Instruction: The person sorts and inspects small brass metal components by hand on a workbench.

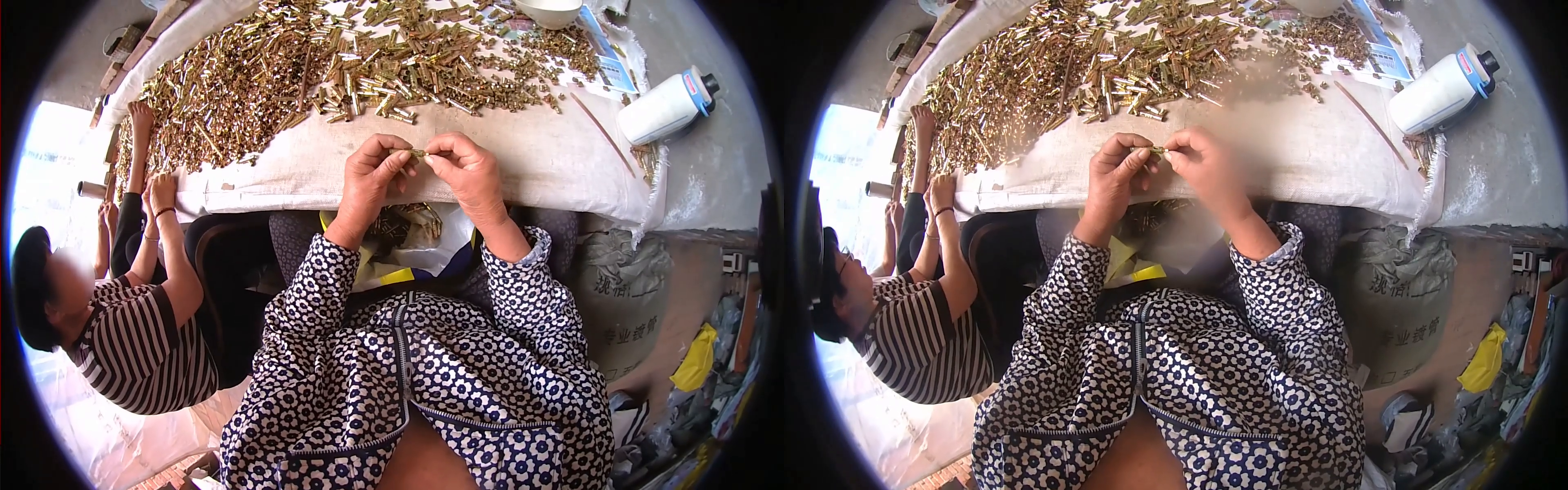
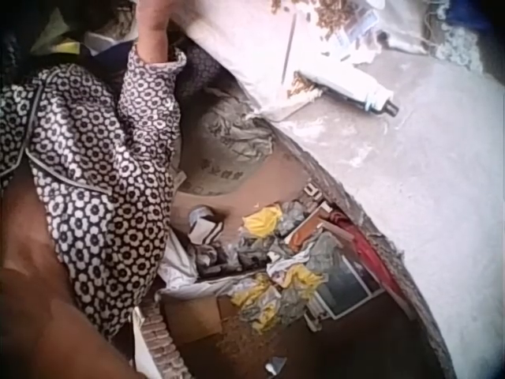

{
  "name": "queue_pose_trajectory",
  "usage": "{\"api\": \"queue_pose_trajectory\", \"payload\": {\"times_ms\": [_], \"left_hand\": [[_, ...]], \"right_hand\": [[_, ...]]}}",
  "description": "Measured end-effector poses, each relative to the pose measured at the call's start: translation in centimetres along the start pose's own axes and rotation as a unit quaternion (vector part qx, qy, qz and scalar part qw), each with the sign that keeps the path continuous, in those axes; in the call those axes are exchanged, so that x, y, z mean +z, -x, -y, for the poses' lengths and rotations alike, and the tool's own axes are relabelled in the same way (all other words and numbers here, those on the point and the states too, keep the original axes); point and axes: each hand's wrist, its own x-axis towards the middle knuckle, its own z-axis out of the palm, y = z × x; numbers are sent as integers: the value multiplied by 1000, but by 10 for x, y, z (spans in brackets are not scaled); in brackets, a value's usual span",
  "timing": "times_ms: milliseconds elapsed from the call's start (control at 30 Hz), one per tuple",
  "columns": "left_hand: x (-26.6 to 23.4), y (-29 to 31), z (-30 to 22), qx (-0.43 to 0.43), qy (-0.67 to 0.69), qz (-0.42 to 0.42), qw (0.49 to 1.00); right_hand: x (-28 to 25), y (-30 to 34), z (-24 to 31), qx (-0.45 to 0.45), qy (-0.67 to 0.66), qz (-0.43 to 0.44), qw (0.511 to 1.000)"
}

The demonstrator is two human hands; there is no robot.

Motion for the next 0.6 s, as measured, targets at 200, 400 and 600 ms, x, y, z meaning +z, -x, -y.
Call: {"api": "queue_pose_trajectory", "payload": {"times_ms": [200, 400, 600], "left_hand": [[9, -5, 17, 207, -444, 37, 871], [26, -5, 8, 214, -616, 86, 753], [35, -12, 11, 235, -610, 77, 753]], "right_hand": [[-4, -1, 2, -140, 393, 35, 908], [-41, -18, 13, -104, 488, -26, 866], [-60, -37, -2, -27, 545, -96, 833]]}}
